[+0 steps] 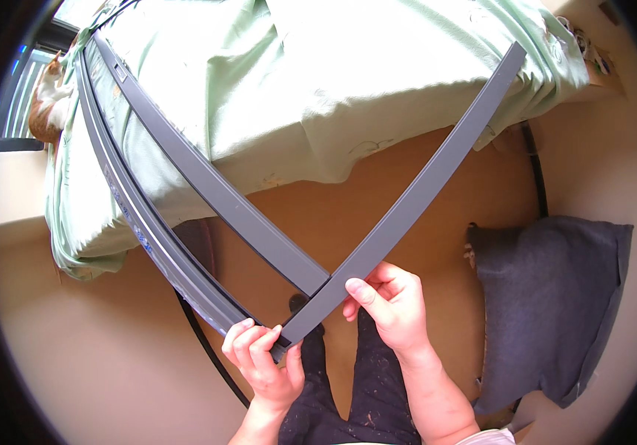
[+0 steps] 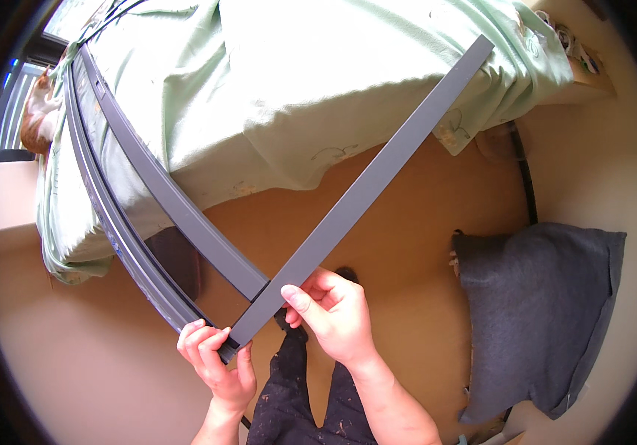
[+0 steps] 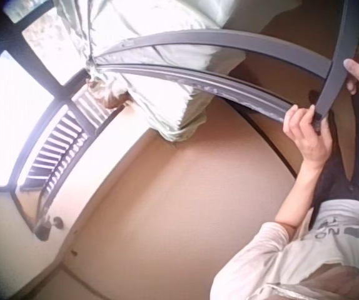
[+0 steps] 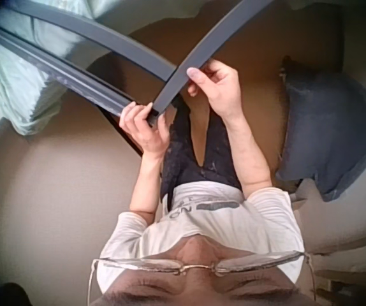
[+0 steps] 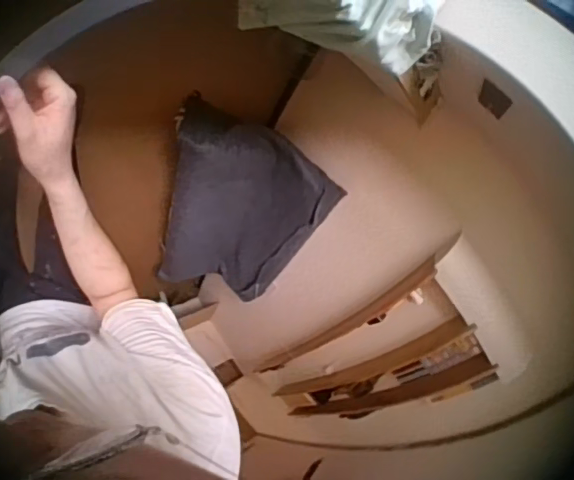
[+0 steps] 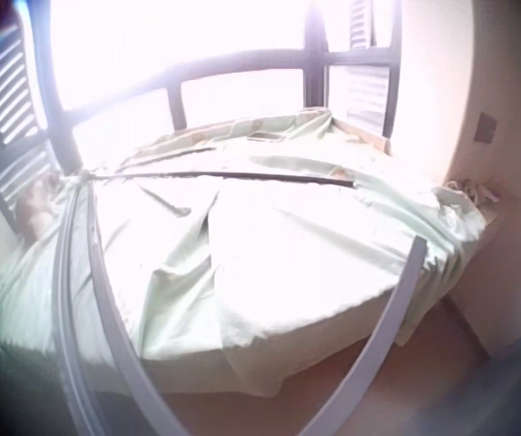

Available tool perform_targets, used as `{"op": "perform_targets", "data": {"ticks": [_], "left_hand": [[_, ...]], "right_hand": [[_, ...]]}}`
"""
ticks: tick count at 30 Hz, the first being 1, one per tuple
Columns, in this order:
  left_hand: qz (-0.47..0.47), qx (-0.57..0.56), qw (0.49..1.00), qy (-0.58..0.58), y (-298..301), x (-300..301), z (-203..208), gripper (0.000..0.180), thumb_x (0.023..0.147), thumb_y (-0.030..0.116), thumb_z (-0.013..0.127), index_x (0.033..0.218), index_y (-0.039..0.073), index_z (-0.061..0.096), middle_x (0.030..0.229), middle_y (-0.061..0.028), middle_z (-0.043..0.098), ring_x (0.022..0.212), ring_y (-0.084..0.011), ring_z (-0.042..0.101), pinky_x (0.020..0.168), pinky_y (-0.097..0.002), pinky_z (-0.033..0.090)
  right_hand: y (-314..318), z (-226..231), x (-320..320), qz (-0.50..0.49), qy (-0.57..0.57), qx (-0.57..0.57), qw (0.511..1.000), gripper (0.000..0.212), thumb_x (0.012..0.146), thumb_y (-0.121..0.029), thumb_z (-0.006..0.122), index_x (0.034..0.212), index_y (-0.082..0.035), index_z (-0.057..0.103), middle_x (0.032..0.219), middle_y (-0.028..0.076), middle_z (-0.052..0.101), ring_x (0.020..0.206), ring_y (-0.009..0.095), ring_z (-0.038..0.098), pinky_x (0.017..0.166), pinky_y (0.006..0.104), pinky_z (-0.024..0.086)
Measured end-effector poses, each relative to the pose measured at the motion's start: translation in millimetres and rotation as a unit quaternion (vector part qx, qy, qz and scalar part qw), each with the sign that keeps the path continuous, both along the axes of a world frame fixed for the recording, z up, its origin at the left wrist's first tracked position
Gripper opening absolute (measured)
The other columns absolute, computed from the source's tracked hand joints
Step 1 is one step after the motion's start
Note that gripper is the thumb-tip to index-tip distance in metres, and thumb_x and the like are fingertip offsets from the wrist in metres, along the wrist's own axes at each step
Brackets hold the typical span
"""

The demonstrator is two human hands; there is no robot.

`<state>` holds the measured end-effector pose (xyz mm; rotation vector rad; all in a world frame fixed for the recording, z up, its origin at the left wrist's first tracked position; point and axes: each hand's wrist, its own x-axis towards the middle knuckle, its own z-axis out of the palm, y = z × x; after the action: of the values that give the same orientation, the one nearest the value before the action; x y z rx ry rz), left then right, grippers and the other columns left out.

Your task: The person assembles a window screen frame by fitting rubber gaskets and corner pieces together, then secures the components using a screwdriver and refers to a smartphone during the process.

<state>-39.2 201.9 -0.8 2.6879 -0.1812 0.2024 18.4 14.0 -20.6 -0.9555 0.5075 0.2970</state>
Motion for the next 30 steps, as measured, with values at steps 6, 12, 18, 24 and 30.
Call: {"op": "perform_targets", "data": {"ticks": [6, 12, 18, 24, 30], "left_hand": [[-0.001, 0.013, 1.0, 0.007, -3, 2, 2, 0.032, 0.072, 0.006, 0.073, 0.099, 0.003, 0.056, 0.103, -0.0132, 0.052, 0.112, -0.0366, 0.045, 0.097, -0.0485, 0.037], [0.0, 0.014, 1.0, 0.004, -3, 2, 0, 0.032, 0.072, 0.005, 0.073, 0.099, 0.004, 0.055, 0.102, -0.013, 0.052, 0.111, -0.0364, 0.045, 0.096, -0.0479, 0.037], [0.001, 0.014, 1.0, 0.0, -2, 1, 1, 0.033, 0.071, 0.006, 0.074, 0.098, 0.004, 0.056, 0.102, -0.0126, 0.052, 0.111, -0.0363, 0.046, 0.096, -0.0475, 0.038], [-0.004, 0.003, 1.0, 0.0, -6, 6, 5, 0.032, 0.07, 0.007, 0.076, 0.096, 0.005, 0.058, 0.102, -0.0116, 0.054, 0.111, -0.0355, 0.048, 0.097, -0.0469, 0.038], [-0.036, 0.02, 0.999, 0.018, -9, 16, 20, 0.029, 0.068, 0.003, 0.071, 0.093, 0.001, 0.057, 0.103, -0.0141, 0.054, 0.114, -0.0373, 0.047, 0.098, -0.0477, 0.038]], "right_hand": [[-10, -5, 0, 0.028, 0.039, 0.021, 0.999, 0.014, 0.089, -0.006, 0.07, 0.097, 0.004, 0.066, 0.082, 0.007, 0.067, 0.064, 0.009, 0.059, 0.058, 0.0226, 0.05], [-3, -9, -2, -0.034, 0.004, 0.042, 0.999, 0.012, 0.086, -0.002, 0.072, 0.095, 0.003, 0.066, 0.082, 0.007, 0.067, 0.066, 0.008, 0.059, 0.059, 0.0222, 0.05], [-3, -26, -12, -0.026, -0.004, 0.073, 0.997, 0.014, 0.085, -0.001, 0.072, 0.097, 0.003, 0.066, 0.085, 0.007, 0.067, 0.071, 0.01, 0.061, 0.065, 0.0237, 0.052], [32, -30, -57, 0.048, -0.014, 0.156, 0.987, 0.025, 0.091, -0.003, 0.064, 0.115, 0.003, 0.059, 0.108, 0.007, 0.064, 0.099, 0.013, 0.061, 0.089, 0.0287, 0.05], [87, -15, -91, 0.005, -0.021, 0.221, 0.975, 0.023, 0.095, -0.009, 0.062, 0.114, 0.003, 0.055, 0.102, 0.003, 0.058, 0.097, 0.008, 0.057, 0.089, 0.0246, 0.047]]}}
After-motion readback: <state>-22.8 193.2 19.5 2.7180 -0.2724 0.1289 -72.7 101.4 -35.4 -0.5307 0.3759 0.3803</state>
